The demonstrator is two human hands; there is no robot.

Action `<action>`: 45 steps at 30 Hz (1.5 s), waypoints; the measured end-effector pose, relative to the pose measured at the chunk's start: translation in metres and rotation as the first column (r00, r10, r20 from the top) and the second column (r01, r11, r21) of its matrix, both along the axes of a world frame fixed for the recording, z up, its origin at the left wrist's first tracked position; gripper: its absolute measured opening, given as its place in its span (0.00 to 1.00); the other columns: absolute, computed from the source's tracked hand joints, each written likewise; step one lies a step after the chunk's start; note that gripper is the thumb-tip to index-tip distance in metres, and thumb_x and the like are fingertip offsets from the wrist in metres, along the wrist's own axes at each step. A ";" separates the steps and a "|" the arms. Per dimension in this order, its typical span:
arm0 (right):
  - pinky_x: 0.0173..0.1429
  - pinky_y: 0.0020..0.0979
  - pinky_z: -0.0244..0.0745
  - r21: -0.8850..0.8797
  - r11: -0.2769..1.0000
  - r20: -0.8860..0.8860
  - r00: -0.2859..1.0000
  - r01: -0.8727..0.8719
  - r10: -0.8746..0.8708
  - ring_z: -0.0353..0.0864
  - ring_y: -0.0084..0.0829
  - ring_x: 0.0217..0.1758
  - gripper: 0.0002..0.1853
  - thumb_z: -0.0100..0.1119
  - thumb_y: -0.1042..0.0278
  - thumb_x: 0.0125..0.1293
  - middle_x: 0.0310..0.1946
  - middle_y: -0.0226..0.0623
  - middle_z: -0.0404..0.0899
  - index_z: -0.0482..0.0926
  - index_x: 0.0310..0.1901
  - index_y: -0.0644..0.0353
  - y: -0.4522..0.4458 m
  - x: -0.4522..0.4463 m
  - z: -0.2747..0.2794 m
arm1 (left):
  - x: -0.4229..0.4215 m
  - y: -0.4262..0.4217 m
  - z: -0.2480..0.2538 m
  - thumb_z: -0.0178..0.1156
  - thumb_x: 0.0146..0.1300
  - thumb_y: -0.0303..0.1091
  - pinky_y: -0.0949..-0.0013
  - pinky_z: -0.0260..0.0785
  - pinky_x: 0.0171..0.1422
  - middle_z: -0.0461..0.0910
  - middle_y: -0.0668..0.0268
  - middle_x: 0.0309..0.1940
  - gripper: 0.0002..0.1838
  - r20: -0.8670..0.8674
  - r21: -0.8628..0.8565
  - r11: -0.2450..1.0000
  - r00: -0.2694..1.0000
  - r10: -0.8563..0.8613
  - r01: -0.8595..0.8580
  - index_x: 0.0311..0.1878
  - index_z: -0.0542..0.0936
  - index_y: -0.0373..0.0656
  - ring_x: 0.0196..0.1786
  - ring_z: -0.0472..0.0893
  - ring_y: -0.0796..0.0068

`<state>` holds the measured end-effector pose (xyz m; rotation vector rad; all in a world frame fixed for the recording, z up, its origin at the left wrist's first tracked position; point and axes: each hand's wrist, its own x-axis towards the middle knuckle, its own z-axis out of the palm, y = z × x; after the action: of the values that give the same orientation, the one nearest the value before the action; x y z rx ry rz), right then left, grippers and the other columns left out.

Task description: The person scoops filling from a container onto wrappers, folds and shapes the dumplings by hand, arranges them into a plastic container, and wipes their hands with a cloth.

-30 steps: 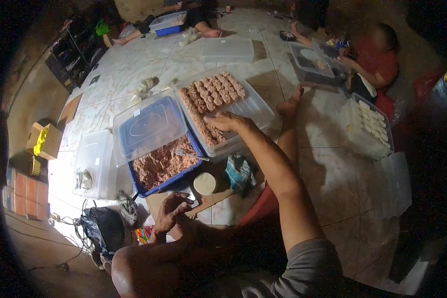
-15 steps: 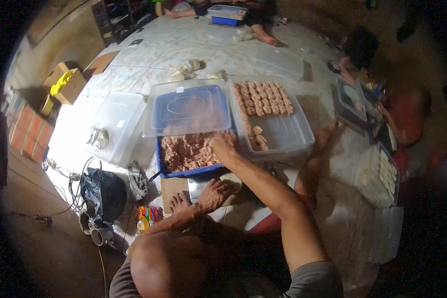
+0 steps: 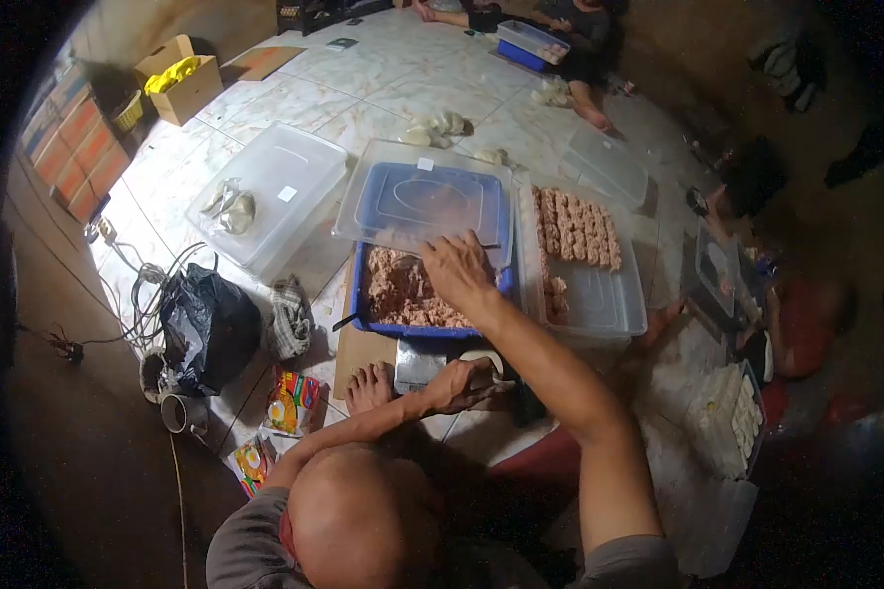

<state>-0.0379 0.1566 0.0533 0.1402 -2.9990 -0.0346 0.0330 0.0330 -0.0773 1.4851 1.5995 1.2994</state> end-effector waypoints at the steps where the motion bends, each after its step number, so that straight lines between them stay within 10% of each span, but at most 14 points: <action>1: 0.58 0.46 0.68 0.039 0.998 -0.115 0.992 -0.049 0.053 0.82 0.44 0.50 0.11 0.56 0.76 0.60 0.40 0.42 0.82 0.81 0.44 0.59 -0.003 -0.010 -0.008 | 0.002 -0.003 0.011 0.63 0.66 0.38 0.54 0.76 0.49 0.83 0.48 0.41 0.17 0.056 0.043 0.997 0.997 0.055 -0.057 0.53 0.76 0.38 0.43 0.83 0.43; 4: 0.57 0.46 0.68 0.062 0.995 -0.199 0.976 -0.077 0.088 0.81 0.43 0.51 0.09 0.56 0.74 0.61 0.40 0.43 0.80 0.81 0.43 0.58 -0.007 -0.024 -0.022 | -0.004 -0.018 0.011 0.62 0.66 0.37 0.57 0.76 0.51 0.83 0.54 0.40 0.16 0.179 0.138 0.976 0.973 0.145 -0.171 0.51 0.76 0.38 0.43 0.84 0.53; 6: 0.58 0.44 0.67 0.019 0.999 -0.228 0.973 0.031 -0.026 0.81 0.43 0.50 0.09 0.56 0.73 0.62 0.40 0.45 0.81 0.80 0.44 0.59 -0.006 -0.015 -0.026 | -0.010 -0.044 0.006 0.64 0.68 0.38 0.63 0.75 0.51 0.85 0.60 0.40 0.15 0.611 0.031 0.955 0.762 0.215 -0.294 0.50 0.79 0.37 0.43 0.83 0.69; 8: 0.57 0.45 0.69 -0.124 0.991 -0.142 0.987 0.057 -0.074 0.80 0.49 0.50 0.09 0.54 0.73 0.64 0.41 0.50 0.81 0.80 0.44 0.62 0.002 0.003 -0.018 | -0.025 -0.088 0.039 0.66 0.69 0.41 0.67 0.75 0.51 0.84 0.63 0.40 0.15 0.376 -0.120 0.879 0.798 0.471 -0.462 0.47 0.82 0.37 0.44 0.80 0.77; 10: 0.58 0.49 0.72 -0.423 0.883 -0.025 0.971 0.206 -0.238 0.81 0.53 0.51 0.12 0.54 0.69 0.68 0.44 0.52 0.81 0.79 0.49 0.63 0.011 0.032 -0.017 | -0.030 -0.118 -0.005 0.66 0.69 0.43 0.65 0.76 0.47 0.85 0.59 0.37 0.17 0.470 -0.137 0.693 0.569 0.675 -0.708 0.45 0.84 0.36 0.41 0.82 0.74; 13: 0.48 0.43 0.77 -0.595 0.768 -0.004 0.955 0.237 -0.298 0.84 0.48 0.44 0.12 0.57 0.66 0.71 0.39 0.52 0.83 0.79 0.47 0.65 0.011 0.092 -0.009 | -0.059 -0.164 0.033 0.67 0.67 0.51 0.60 0.76 0.42 0.85 0.51 0.30 0.24 0.056 -0.364 0.534 0.555 0.830 -0.763 0.45 0.83 0.35 0.34 0.86 0.64; 19: 0.44 0.38 0.75 -0.804 0.464 0.208 0.907 0.372 -0.366 0.85 0.41 0.40 0.08 0.59 0.68 0.70 0.34 0.46 0.84 0.80 0.43 0.65 0.021 0.196 -0.034 | -0.103 -0.155 0.057 0.59 0.70 0.44 0.44 0.71 0.36 0.81 0.46 0.24 0.16 -0.540 -0.123 0.505 0.485 0.688 -0.854 0.32 0.81 0.42 0.31 0.81 0.37; 30: 0.49 0.40 0.78 -0.856 0.412 0.143 0.910 0.311 -0.390 0.86 0.41 0.45 0.09 0.59 0.68 0.72 0.39 0.47 0.85 0.80 0.47 0.65 0.035 0.252 -0.044 | -0.129 -0.138 0.094 0.64 0.65 0.45 0.46 0.74 0.39 0.82 0.44 0.28 0.19 -0.830 -0.196 0.691 0.493 0.262 -0.696 0.29 0.82 0.36 0.34 0.83 0.41; 39: 0.46 0.33 0.77 -0.893 0.364 0.080 0.889 0.265 -0.451 0.83 0.29 0.40 0.08 0.60 0.72 0.70 0.35 0.39 0.84 0.81 0.46 0.66 0.016 0.266 -0.035 | -0.133 -0.150 0.178 0.62 0.63 0.41 0.49 0.75 0.37 0.82 0.49 0.28 0.16 -0.867 -0.317 0.726 0.497 0.040 -0.610 0.28 0.82 0.37 0.31 0.83 0.45; 45: 0.52 0.43 0.77 -0.837 0.483 -0.014 0.874 0.256 -0.486 0.85 0.48 0.49 0.11 0.60 0.75 0.66 0.43 0.51 0.84 0.80 0.50 0.64 0.021 0.185 -0.030 | -0.099 -0.162 0.208 0.62 0.67 0.44 0.57 0.74 0.37 0.81 0.55 0.24 0.19 -0.387 -0.241 0.646 0.682 0.620 -0.724 0.31 0.83 0.35 0.30 0.83 0.61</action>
<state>0.1473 0.1776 0.0234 -0.5880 -2.3875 1.1917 -0.0662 -0.1292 0.1307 0.8395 2.5968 1.0548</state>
